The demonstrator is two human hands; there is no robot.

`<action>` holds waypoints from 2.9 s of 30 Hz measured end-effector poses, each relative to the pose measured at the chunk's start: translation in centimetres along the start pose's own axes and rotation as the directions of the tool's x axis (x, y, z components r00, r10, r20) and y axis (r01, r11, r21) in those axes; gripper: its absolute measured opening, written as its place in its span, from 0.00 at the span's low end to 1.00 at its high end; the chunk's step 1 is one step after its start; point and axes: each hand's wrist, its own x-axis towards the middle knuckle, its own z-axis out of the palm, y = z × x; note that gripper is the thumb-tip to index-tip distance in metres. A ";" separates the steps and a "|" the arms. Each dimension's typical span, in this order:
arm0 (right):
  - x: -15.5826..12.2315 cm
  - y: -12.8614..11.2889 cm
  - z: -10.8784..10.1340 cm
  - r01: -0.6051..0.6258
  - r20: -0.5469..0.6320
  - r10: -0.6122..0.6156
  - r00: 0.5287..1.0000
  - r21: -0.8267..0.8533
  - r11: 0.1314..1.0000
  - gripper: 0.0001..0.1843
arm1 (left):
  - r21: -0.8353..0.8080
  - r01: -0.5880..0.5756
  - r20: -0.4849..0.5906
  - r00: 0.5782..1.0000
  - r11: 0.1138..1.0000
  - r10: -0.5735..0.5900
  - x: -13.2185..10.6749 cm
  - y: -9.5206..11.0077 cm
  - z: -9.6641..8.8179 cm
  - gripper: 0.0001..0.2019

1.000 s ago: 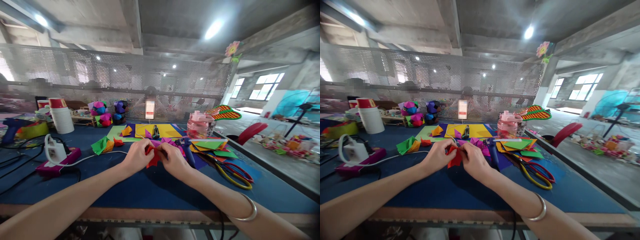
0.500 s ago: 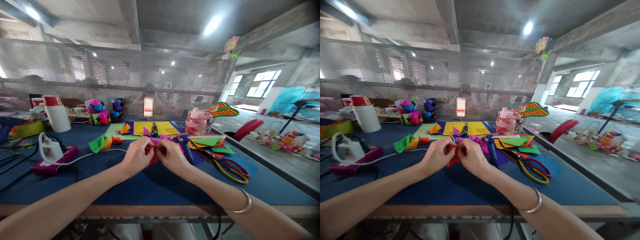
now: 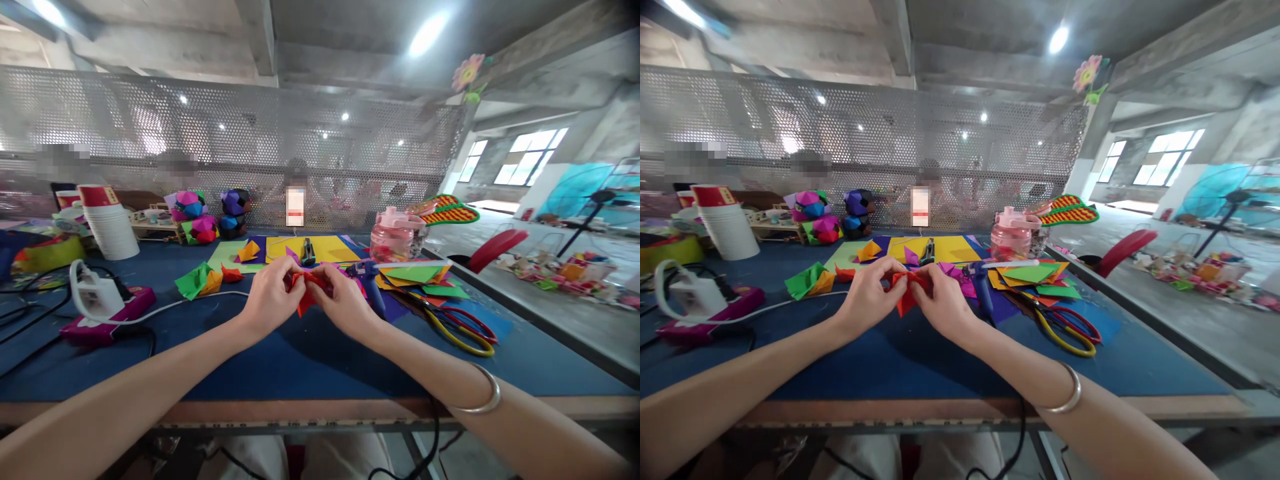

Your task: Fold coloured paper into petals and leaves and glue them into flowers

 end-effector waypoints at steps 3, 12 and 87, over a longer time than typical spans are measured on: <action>0.0 0.2 0.4 -0.180 0.104 0.163 0.981 0.184 0.966 0.10 | -0.028 0.016 -0.055 0.998 0.999 -0.017 0.1 -0.1 -0.1 0.03; 0.4 0.2 -0.6 -0.027 -0.013 0.027 1.000 0.017 0.999 0.02 | -0.074 0.090 0.070 0.994 0.993 -0.084 0.0 -0.3 0.1 0.06; 0.6 -0.6 -1.1 0.080 0.055 -0.076 0.996 -0.073 0.994 0.11 | -0.211 0.096 0.109 0.991 0.973 -0.074 0.0 -1.4 0.3 0.05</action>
